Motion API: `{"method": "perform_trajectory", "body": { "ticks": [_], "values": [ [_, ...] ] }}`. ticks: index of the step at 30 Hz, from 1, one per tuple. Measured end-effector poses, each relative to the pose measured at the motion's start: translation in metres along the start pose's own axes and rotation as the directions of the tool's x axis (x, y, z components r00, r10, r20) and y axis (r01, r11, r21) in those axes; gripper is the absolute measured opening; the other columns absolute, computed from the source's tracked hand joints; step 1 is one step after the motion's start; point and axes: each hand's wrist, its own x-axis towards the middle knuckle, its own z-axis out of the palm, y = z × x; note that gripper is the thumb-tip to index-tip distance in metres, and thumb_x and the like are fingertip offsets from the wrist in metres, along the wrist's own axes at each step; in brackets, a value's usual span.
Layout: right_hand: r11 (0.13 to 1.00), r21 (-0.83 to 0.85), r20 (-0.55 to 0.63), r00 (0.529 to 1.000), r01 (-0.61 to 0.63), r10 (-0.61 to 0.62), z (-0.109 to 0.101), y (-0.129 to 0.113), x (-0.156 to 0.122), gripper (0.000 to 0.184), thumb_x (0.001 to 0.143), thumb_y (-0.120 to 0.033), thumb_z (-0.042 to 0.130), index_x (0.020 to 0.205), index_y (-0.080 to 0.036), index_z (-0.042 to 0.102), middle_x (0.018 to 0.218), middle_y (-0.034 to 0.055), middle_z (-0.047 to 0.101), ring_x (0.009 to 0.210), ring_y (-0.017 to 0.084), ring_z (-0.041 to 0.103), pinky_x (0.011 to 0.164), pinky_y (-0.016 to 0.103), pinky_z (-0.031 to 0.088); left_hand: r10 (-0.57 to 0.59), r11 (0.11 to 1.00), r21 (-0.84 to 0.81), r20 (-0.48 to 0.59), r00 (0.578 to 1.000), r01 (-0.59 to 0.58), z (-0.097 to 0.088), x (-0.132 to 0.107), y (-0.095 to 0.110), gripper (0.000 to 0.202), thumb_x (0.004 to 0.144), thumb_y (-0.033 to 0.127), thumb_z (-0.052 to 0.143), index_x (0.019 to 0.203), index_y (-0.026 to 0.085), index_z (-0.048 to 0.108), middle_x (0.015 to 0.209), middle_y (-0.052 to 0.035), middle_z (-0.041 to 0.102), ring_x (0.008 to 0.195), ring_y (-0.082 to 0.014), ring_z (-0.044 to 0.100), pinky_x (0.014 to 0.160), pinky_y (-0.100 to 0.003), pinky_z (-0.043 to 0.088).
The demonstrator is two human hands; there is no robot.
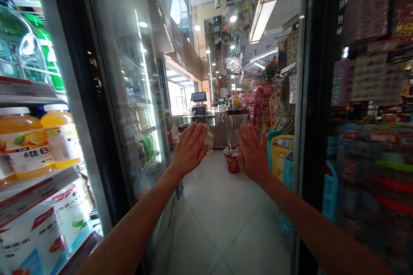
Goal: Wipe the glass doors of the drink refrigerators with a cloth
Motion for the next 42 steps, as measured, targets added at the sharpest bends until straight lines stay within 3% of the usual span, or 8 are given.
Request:
{"method": "perform_trajectory", "body": {
  "ticks": [8, 13, 18, 23, 29, 34, 40, 42],
  "values": [
    [1.0, 0.005, -0.001, 1.0, 0.007, -0.007, -0.003, 0.0, 0.001, 0.054, 0.088, -0.016, 0.036, 0.141, -0.014, 0.031, 0.142, 0.0126, 0.042, 0.141, 0.021, 0.019, 0.114, 0.052, 0.012, -0.393, 0.891, 0.092, -0.336, 0.856, 0.445, -0.01, -0.027, -0.019, 0.054, 0.091, 0.027, 0.039, 0.142, 0.013, 0.029, 0.148, -0.017, 0.028, 0.141, -0.0243, 0.015, 0.114, -0.047, 0.022],
    [1.0, 0.027, 0.023, 1.0, -0.007, 0.006, -0.002, 0.001, -0.001, 0.056, 0.088, -0.016, 0.036, 0.143, -0.016, 0.028, 0.145, 0.0113, 0.039, 0.141, 0.021, 0.018, 0.115, 0.052, 0.011, 0.134, 0.989, 0.055, 0.064, 0.989, -0.138, 0.001, -0.009, 0.005, 0.052, 0.089, 0.032, 0.044, 0.139, 0.021, 0.035, 0.141, -0.0107, 0.043, 0.138, -0.023, 0.026, 0.109, -0.041, 0.032],
    [0.999, 0.046, 0.009, 1.0, 0.0, -0.001, -0.001, 0.002, -0.002, 0.059, 0.088, -0.016, 0.036, 0.145, -0.016, 0.024, 0.145, 0.0109, 0.038, 0.141, 0.021, 0.02, 0.115, 0.052, 0.012, -0.322, 0.921, 0.088, -0.372, 0.871, 0.378, 0.007, 0.013, 0.003, 0.053, 0.091, 0.028, 0.038, 0.141, 0.013, 0.03, 0.148, -0.0161, 0.029, 0.142, -0.0228, 0.014, 0.114, -0.045, 0.022],
    [0.999, 0.03, -0.01, 1.0, 0.015, -0.015, -0.002, 0.004, -0.001, 0.06, 0.088, -0.015, 0.036, 0.146, -0.016, 0.022, 0.144, 0.0109, 0.04, 0.141, 0.02, 0.019, 0.115, 0.05, 0.011, 0.094, 0.994, 0.046, 0.008, 0.996, -0.095, 0.015, 0.018, 0.024, 0.05, 0.089, 0.032, 0.044, 0.137, 0.018, 0.039, 0.142, -0.0103, 0.042, 0.139, -0.0217, 0.022, 0.113, -0.04, 0.026],
    [1.0, 0.002, 0.023, 1.0, 0.021, -0.021, -0.006, 0.003, 0.0, 0.059, 0.088, -0.017, 0.037, 0.145, -0.015, 0.024, 0.143, 0.011, 0.042, 0.14, 0.021, 0.022, 0.114, 0.048, 0.014, -0.298, 0.935, 0.085, -0.33, 0.896, 0.343, 0.009, 0.006, 0.02, 0.056, 0.09, 0.025, 0.041, 0.143, 0.012, 0.025, 0.15, -0.0158, 0.024, 0.142, -0.0225, 0.009, 0.115, -0.043, 0.019],
    [1.0, -0.009, 0.045, 0.999, 0.019, -0.018, -0.01, 0.007, 0.0, 0.058, 0.087, -0.018, 0.037, 0.144, -0.016, 0.026, 0.143, 0.0112, 0.041, 0.139, 0.021, 0.025, 0.114, 0.048, 0.015, 0.165, 0.985, 0.049, 0.029, 0.986, -0.166, 0.007, -0.019, 0.036, 0.06, 0.087, 0.028, 0.048, 0.143, 0.018, 0.027, 0.141, -0.0103, 0.043, 0.14, -0.0201, 0.02, 0.112, -0.037, 0.026],
    [0.999, -0.015, 0.026, 0.999, 0.029, -0.028, -0.008, 0.006, -0.002, 0.057, 0.087, -0.018, 0.038, 0.143, -0.015, 0.029, 0.144, 0.0123, 0.04, 0.14, 0.022, 0.022, 0.113, 0.047, 0.018, -0.482, 0.833, 0.064, -0.404, 0.777, 0.55, -0.008, -0.053, -0.01, 0.052, 0.091, 0.026, 0.038, 0.141, 0.013, 0.029, 0.149, -0.0157, 0.027, 0.142, -0.0223, 0.014, 0.114, -0.045, 0.019],
    [1.0, -0.014, 0.004, 1.0, 0.006, -0.006, -0.004, 0.0, -0.001, 0.057, 0.087, -0.019, 0.039, 0.143, -0.014, 0.029, 0.145, 0.0132, 0.038, 0.141, 0.023, 0.019, 0.114, 0.048, 0.016, -0.396, 0.898, 0.073, -0.3, 0.868, 0.435, -0.007, -0.056, -0.008, 0.053, 0.091, 0.028, 0.04, 0.141, 0.014, 0.031, 0.148, -0.0146, 0.029, 0.141, -0.0225, 0.015, 0.114, -0.044, 0.02]
  ]
}}
